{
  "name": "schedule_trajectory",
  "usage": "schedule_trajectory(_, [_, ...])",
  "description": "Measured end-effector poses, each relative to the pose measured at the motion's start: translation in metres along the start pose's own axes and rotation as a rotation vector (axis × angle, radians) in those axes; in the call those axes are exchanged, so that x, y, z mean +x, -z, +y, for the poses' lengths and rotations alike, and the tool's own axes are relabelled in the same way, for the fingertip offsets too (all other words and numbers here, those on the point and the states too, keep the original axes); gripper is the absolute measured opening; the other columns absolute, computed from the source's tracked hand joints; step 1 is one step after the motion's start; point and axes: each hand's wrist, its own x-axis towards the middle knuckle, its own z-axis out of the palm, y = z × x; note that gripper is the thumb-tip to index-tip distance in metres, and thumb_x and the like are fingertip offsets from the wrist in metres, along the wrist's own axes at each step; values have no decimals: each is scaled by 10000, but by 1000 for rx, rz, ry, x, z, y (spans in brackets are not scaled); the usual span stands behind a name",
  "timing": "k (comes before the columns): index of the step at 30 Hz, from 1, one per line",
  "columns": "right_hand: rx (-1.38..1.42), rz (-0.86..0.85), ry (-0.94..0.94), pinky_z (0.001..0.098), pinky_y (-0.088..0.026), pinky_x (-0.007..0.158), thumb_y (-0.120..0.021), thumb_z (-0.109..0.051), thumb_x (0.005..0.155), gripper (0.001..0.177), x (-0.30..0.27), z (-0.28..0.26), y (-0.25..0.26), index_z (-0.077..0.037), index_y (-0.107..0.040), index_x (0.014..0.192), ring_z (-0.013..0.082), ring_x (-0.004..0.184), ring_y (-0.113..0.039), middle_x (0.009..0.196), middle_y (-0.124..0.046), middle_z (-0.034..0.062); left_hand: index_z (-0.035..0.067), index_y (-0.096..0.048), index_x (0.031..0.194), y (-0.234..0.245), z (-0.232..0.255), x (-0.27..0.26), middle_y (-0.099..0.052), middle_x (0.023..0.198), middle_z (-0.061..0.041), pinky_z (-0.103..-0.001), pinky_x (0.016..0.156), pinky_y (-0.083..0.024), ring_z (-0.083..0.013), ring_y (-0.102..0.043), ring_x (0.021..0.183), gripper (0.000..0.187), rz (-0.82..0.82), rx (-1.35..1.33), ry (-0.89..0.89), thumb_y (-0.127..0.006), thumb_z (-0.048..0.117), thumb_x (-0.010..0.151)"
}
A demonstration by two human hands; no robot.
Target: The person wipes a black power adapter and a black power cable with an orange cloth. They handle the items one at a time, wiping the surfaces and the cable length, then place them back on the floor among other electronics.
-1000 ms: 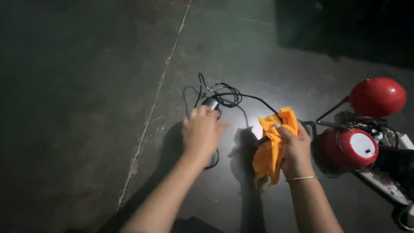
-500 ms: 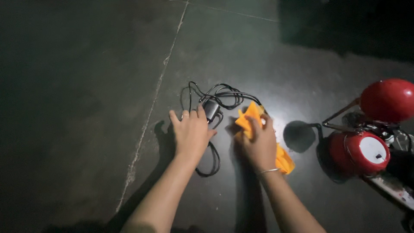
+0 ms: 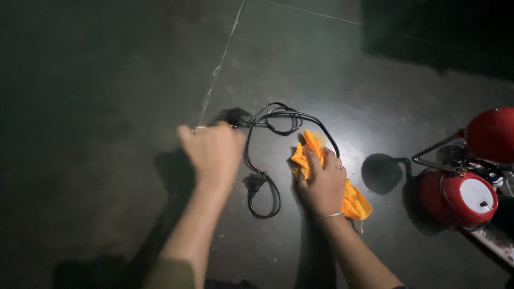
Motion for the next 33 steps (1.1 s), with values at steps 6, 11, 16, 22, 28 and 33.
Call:
schedule_trajectory(6, [-3,-16,-21,491,-474,909,-793,-290,744,530,0,0,1,-168,-679,1247,391,1109,-581,1320,-572,199,139,-784,700,3,-72,6,-748,687,-105,-479,953,-333,-304,-707,750,279,-232,256,378,-713,333,886])
schedule_trajectory(11, [-21,-31,-33,485,-475,924,-796,-295,740,521,1,-1,0,-168,-677,1231,389,1121,-582,1323,-570,193,126,-803,802,-1,-53,7,-776,781,-105,-450,1030,-323,-298,-732,779,272,-498,313,420,-704,343,935])
schedule_trajectory(16, [-18,-36,-41,492,-466,917,-799,-302,746,537,0,-3,0,-162,-673,1250,389,1111,-574,1313,-571,191,146,-783,884,4,-31,3,-759,1040,-101,-450,858,-446,-289,-728,886,110,-377,144,57,-675,167,884])
schedule_trajectory(22, [-38,-33,-19,492,-467,925,-791,-296,742,533,0,0,-1,-150,-666,1239,389,1099,-579,1303,-573,202,84,-759,969,-42,12,-14,-695,1132,-132,-448,788,-525,-302,-719,919,240,-70,-174,-371,-641,64,760])
schedule_trajectory(28, [-1,-17,-34,486,-474,889,-777,-279,751,510,1,-2,0,-164,-673,1238,389,1069,-583,1305,-575,208,57,-742,908,-15,9,-4,-665,1009,-151,-446,753,-585,-337,-719,899,122,-272,-209,-173,-685,159,870])
schedule_trajectory(33, [-17,-36,-31,497,-482,898,-781,-292,746,531,0,1,-2,-158,-669,1248,394,1072,-585,1284,-573,203,14,-739,927,40,5,15,-653,1005,-184,-473,701,-571,-374,-707,874,247,-292,-369,-123,-673,252,940])
